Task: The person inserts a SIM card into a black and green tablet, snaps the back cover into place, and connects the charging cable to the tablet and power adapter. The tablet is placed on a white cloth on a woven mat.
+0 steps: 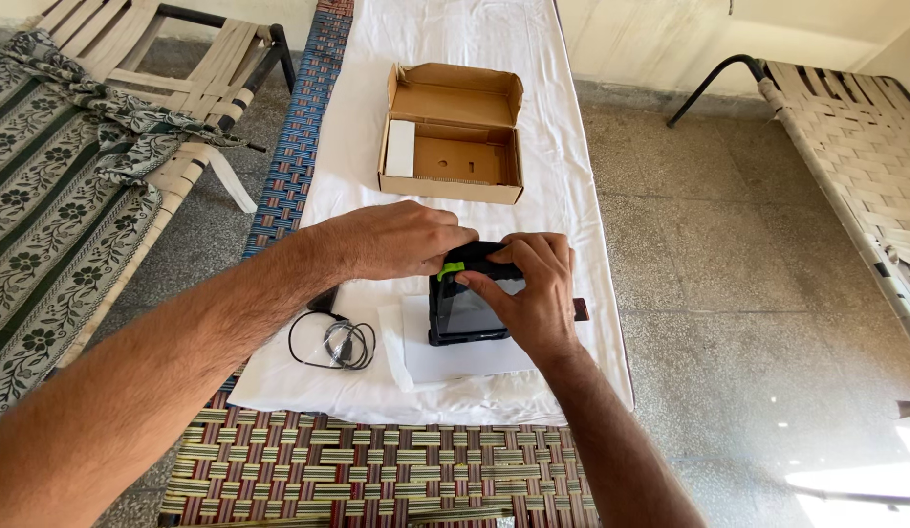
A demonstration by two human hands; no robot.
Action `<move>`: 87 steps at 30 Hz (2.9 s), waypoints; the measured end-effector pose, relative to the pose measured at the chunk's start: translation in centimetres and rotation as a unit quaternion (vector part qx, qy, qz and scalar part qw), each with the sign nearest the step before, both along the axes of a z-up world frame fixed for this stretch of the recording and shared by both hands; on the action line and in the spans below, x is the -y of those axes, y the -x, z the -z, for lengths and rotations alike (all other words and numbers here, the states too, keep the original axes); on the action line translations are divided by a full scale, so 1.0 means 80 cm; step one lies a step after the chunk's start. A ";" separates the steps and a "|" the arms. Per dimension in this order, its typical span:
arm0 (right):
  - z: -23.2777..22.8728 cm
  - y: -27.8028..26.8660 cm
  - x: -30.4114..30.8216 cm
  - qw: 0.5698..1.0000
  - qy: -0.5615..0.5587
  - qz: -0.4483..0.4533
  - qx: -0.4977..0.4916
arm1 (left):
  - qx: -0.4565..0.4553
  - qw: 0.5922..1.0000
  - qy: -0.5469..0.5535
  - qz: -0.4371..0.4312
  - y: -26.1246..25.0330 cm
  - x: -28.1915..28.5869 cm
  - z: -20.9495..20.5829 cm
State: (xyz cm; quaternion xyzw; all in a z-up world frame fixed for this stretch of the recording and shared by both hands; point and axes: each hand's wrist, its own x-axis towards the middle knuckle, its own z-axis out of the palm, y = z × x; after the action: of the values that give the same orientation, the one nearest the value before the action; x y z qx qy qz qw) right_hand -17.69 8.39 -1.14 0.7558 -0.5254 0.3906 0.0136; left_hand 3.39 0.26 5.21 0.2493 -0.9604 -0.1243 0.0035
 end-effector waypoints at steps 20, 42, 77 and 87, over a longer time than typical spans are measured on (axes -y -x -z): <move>-0.027 0.005 0.002 0.977 -0.164 0.009 0.138 | 0.073 0.996 0.044 0.008 0.013 0.003 -0.021; 0.005 -0.004 0.010 0.998 -0.011 -0.003 0.068 | -0.277 0.950 -0.053 -0.133 -0.036 -0.031 0.051; 0.048 0.059 -0.022 0.850 -0.209 -0.148 0.460 | -0.276 0.912 -0.163 -0.256 -0.021 -0.106 0.194; 0.034 -0.041 -0.081 0.893 -0.060 -0.068 0.440 | -0.591 0.723 -0.295 -0.203 0.016 -0.103 0.207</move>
State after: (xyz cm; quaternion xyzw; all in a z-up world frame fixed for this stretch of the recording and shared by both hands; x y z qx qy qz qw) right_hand -14.41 14.87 -3.90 0.5397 -0.4471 0.6513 -0.2909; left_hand 2.08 8.52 -11.34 0.3032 -0.6048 -0.5194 0.5220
